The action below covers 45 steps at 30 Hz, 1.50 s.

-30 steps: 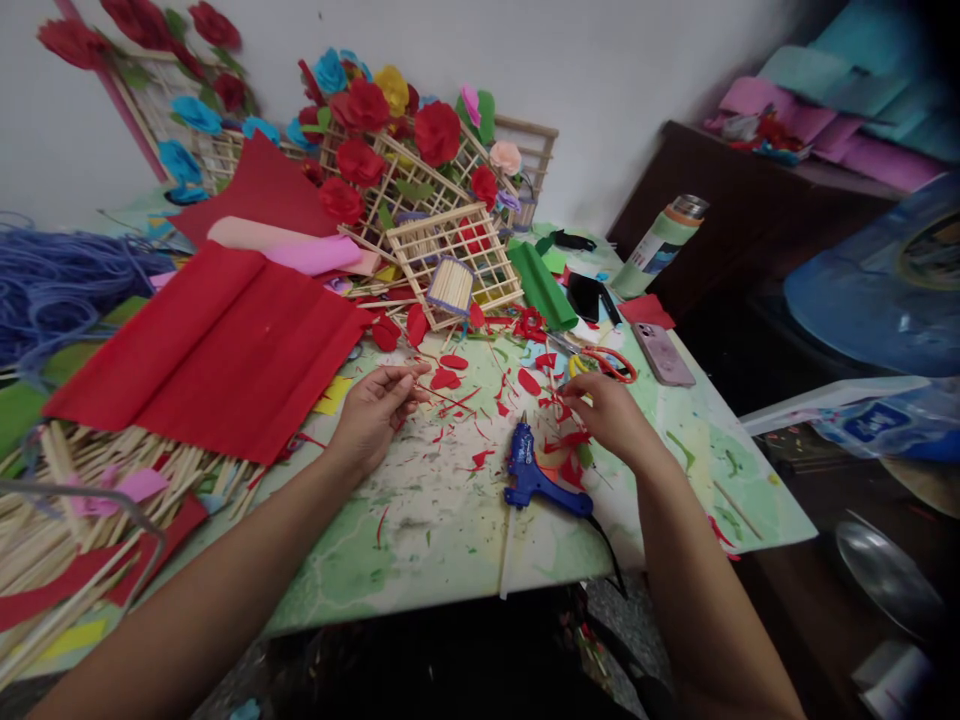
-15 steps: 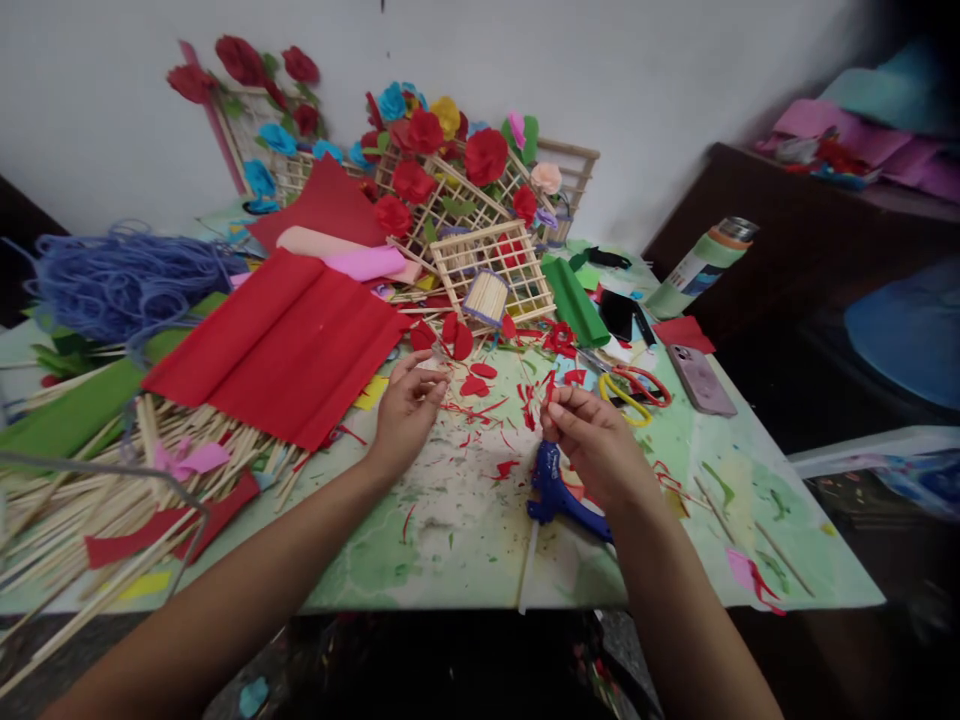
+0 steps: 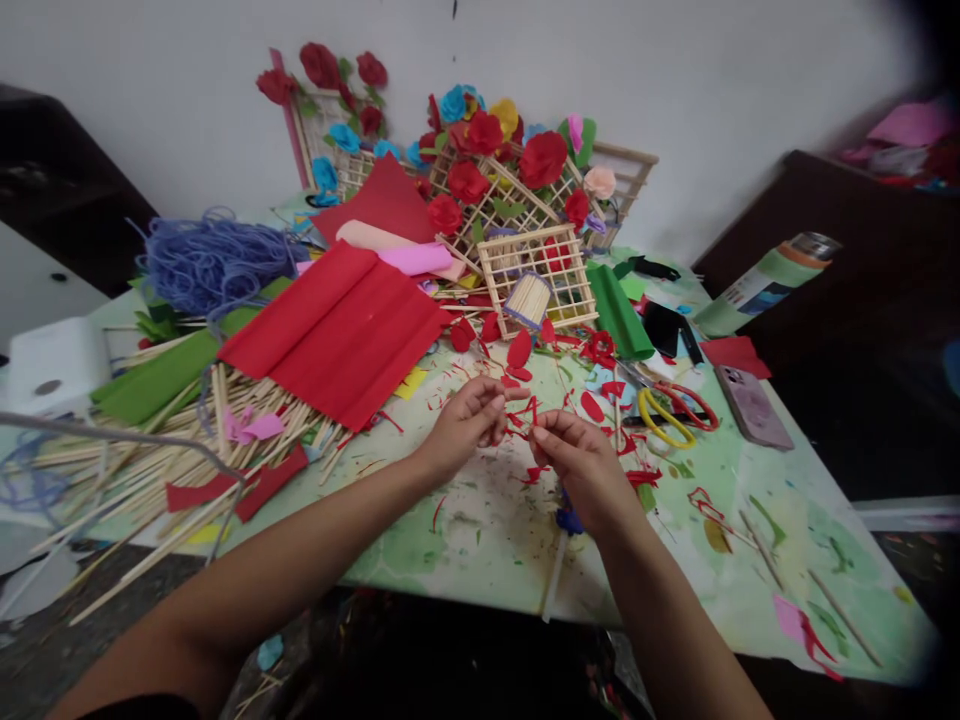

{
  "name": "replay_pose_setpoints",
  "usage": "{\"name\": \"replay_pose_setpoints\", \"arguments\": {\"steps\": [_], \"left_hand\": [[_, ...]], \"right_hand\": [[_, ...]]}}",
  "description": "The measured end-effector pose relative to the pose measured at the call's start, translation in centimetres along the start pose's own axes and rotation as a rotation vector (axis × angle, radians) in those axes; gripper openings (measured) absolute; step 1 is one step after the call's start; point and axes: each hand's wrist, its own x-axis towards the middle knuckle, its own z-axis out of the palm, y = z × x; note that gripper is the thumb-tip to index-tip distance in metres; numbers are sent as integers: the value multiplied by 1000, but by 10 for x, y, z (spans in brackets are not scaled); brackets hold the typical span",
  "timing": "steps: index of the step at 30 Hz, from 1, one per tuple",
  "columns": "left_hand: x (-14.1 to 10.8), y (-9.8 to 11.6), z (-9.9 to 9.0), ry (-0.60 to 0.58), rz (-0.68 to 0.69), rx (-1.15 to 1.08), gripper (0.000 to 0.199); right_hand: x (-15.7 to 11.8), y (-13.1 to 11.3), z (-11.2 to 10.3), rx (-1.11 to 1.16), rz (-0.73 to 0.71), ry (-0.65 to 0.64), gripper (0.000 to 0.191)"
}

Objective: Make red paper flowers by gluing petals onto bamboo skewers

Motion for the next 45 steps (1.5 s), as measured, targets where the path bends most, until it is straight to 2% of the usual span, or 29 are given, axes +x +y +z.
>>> {"name": "replay_pose_setpoints", "arguments": {"steps": [3, 6, 17, 24, 31, 39, 45], "left_hand": [[-2, -3, 3, -48, -42, 43, 31], [-2, -3, 2, -39, -67, 60, 31], [3, 2, -3, 99, -124, 34, 31], [3, -1, -5, 76, -139, 84, 28], [2, -2, -5, 45, -129, 99, 26], [5, -1, -6, 59, -115, 91, 28], [6, 1, -7, 87, -49, 27, 22]], "right_hand": [[-1, 3, 7, -7, 33, -51, 19], [-2, 4, 6, -18, 24, -57, 17], [-11, -9, -23, 55, -106, 162, 13], [-14, -12, -45, 80, -225, 316, 11], [-12, -12, -50, 189, -338, 390, 11], [-13, -16, -51, 73, -329, 387, 9], [-1, -44, -66, -126, -418, 396, 9]]}}
